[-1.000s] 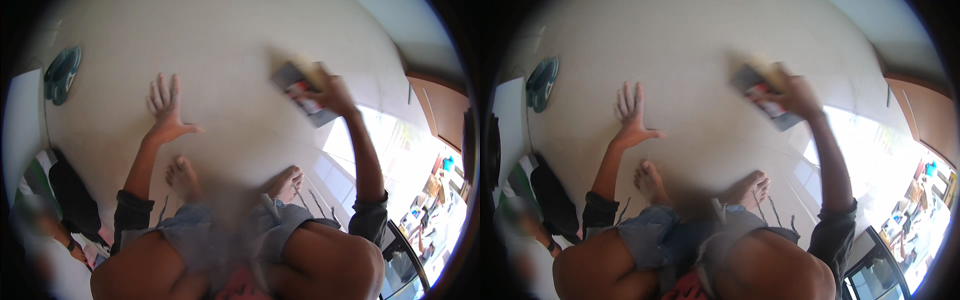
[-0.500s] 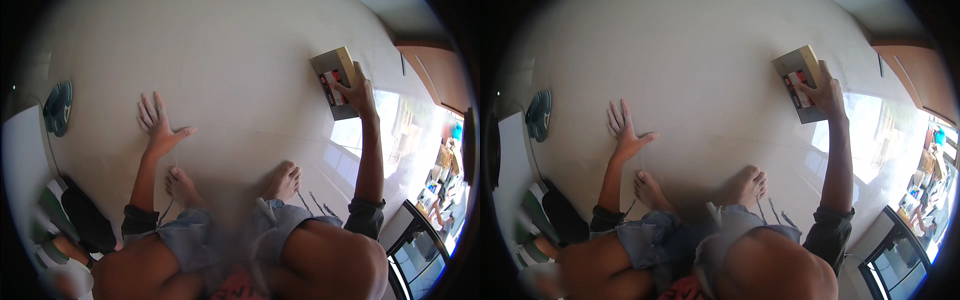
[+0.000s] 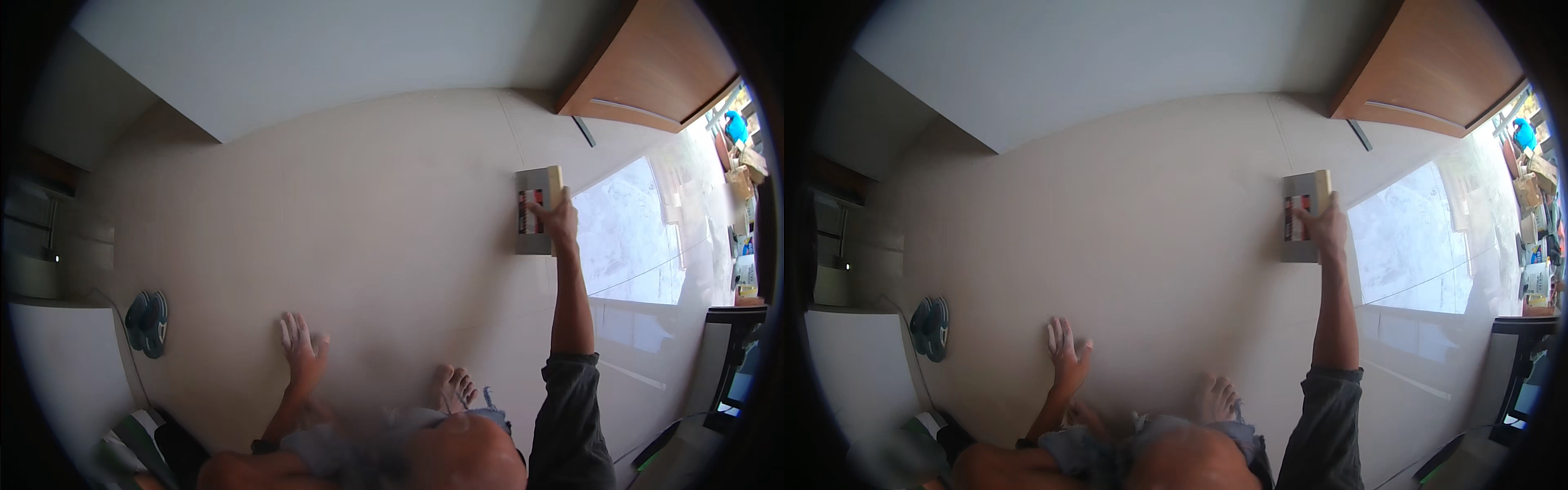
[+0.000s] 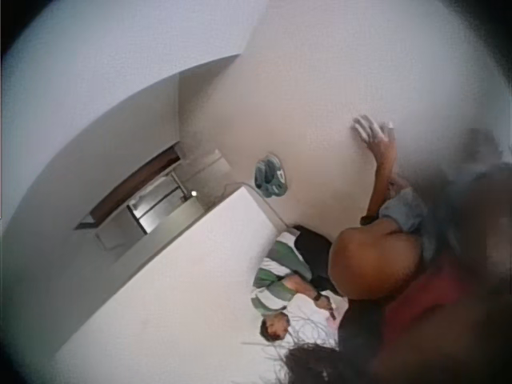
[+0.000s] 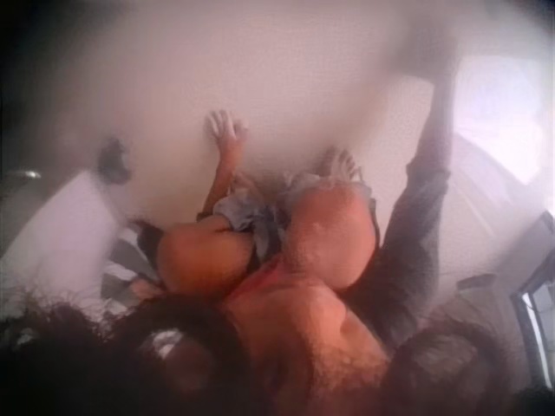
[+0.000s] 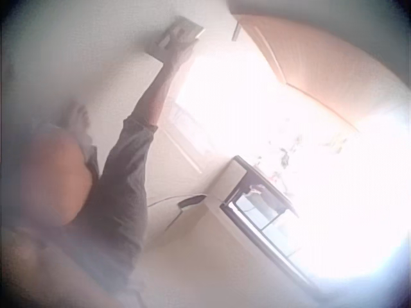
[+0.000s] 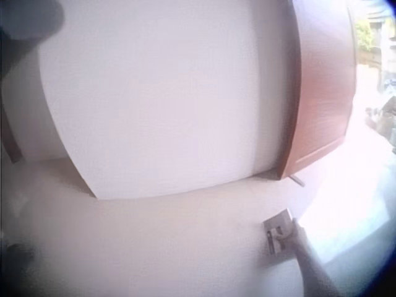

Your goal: The person kneels on a tiled floor and uses a sanding block to rub the surface in circular and back-and-forth motions. They briefly stand to sweep the area with a broom, then return to kneeling to continue sanding the floor.

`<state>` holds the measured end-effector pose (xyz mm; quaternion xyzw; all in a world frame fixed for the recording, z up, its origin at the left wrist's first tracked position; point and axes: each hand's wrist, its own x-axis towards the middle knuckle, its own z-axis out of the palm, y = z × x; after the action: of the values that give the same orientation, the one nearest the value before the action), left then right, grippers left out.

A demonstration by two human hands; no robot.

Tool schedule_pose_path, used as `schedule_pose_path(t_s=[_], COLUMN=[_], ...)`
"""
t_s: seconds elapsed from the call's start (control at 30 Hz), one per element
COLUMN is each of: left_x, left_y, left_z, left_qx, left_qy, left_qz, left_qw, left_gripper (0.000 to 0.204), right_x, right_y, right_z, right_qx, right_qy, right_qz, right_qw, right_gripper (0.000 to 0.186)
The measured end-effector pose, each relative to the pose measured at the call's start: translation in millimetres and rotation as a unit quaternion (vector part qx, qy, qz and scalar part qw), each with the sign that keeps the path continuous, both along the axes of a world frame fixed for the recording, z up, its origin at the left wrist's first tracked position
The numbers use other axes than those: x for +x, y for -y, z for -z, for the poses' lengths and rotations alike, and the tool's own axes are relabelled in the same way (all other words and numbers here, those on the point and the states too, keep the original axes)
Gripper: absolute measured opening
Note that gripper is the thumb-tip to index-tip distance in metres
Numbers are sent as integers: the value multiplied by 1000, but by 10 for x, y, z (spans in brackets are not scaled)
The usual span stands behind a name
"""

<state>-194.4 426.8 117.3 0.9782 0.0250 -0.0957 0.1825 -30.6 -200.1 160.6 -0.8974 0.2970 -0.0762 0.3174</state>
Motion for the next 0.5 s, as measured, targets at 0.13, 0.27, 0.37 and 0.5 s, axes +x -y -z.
schedule_pose_path(t_s=[0.13,0.27,0.37,0.5], left_x=[228,1158,2069,2418], left_y=[677,1457,1865,2119], left_z=[-1177,-1862,-2322,-2309], left_qx=[-229,-330,-316,-389], left_qy=[-32,-51,22,89], left_qz=[53,67,96,205], left_qw=[972,940,944,894], left_gripper=[51,44,48,45], right_x=[241,478,584,824], right_y=[-181,-1767,-2120,-1172], right_z=[312,392,79,81], right_qx=[45,77,75,53], right_qy=[-22,-66,-111,-91], right_qz=[52,-70,-187,-89], right_qw=[997,992,973,990], right_gripper=[83,92,92,86])
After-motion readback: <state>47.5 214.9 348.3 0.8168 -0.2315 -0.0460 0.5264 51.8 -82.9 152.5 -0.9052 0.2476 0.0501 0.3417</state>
